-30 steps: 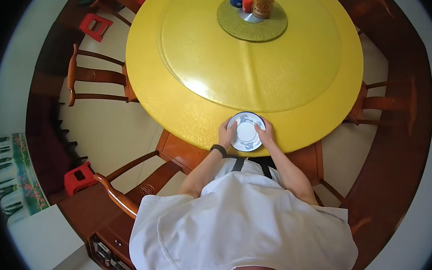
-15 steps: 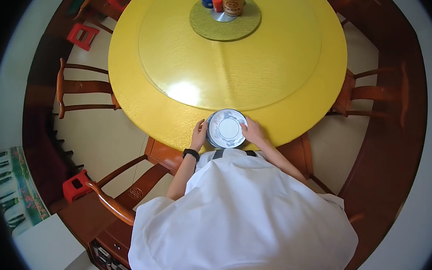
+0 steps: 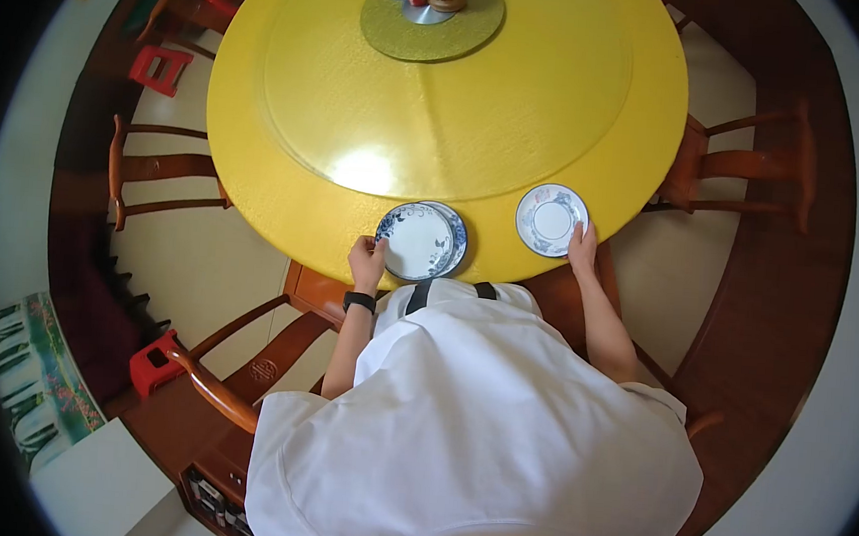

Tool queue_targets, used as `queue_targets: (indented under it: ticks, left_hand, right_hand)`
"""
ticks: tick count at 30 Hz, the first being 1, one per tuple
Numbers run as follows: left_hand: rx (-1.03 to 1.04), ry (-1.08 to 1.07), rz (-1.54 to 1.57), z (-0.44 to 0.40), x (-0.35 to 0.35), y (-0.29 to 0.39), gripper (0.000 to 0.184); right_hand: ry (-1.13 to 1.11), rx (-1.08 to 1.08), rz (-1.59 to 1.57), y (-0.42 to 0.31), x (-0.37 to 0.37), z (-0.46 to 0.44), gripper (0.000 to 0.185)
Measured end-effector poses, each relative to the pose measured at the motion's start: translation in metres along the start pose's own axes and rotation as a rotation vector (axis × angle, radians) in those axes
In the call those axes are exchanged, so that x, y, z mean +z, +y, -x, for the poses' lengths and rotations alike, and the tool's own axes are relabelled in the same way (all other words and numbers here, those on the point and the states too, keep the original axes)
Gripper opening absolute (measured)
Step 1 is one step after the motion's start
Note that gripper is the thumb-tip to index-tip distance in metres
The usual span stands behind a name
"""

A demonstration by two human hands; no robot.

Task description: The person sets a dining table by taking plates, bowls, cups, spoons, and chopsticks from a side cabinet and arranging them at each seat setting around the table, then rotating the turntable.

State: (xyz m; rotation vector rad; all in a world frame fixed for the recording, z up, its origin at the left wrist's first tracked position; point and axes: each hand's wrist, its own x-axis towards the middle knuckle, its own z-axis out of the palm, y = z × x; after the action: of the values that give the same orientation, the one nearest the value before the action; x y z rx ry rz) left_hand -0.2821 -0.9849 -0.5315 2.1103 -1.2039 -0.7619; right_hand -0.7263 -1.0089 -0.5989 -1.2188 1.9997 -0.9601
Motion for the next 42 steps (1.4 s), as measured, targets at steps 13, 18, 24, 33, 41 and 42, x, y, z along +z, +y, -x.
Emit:
queue_targets:
  ticks: [13,18,24,33,41,42]
  left_hand:
    - [-0.233,0.389,0.159,-0.062,-0.094,-0.124,0.022]
    - [-0.315,0.393,0.270,-0.078,-0.063,-0.149,0.027]
    - [-0.346,0.312,0.206,-0.072,-0.041,-0.135,0.034]
    - [-0.127,0.108,-0.102,-0.026,-0.039,-0.045,0.035]
    - [-0.031,-0.274,-0.050,0.005,0.018,0.006,0.037]
    - [-0.027,-0.273,-0.079,0.003,0.021,-0.001,0.037]
  right_hand:
    - [-0.084,-0.048,0.409,-0.074,0.024,0.014,0.040]
    - [-0.664,-0.055,0.431,-0.148,0.089,0.059,0.053]
    - [-0.662,-0.210,0.458,-0.145,0.117,0.066,0.048]
    - [-0.965,-0.009,0.052,-0.150,0.055,0.039,0.019]
    - [-0.358,0.217,-0.237,-0.064,-0.090,-0.049,0.020]
    - [-0.234,0.271,-0.356,-0.034,-0.093,-0.074,0.019]
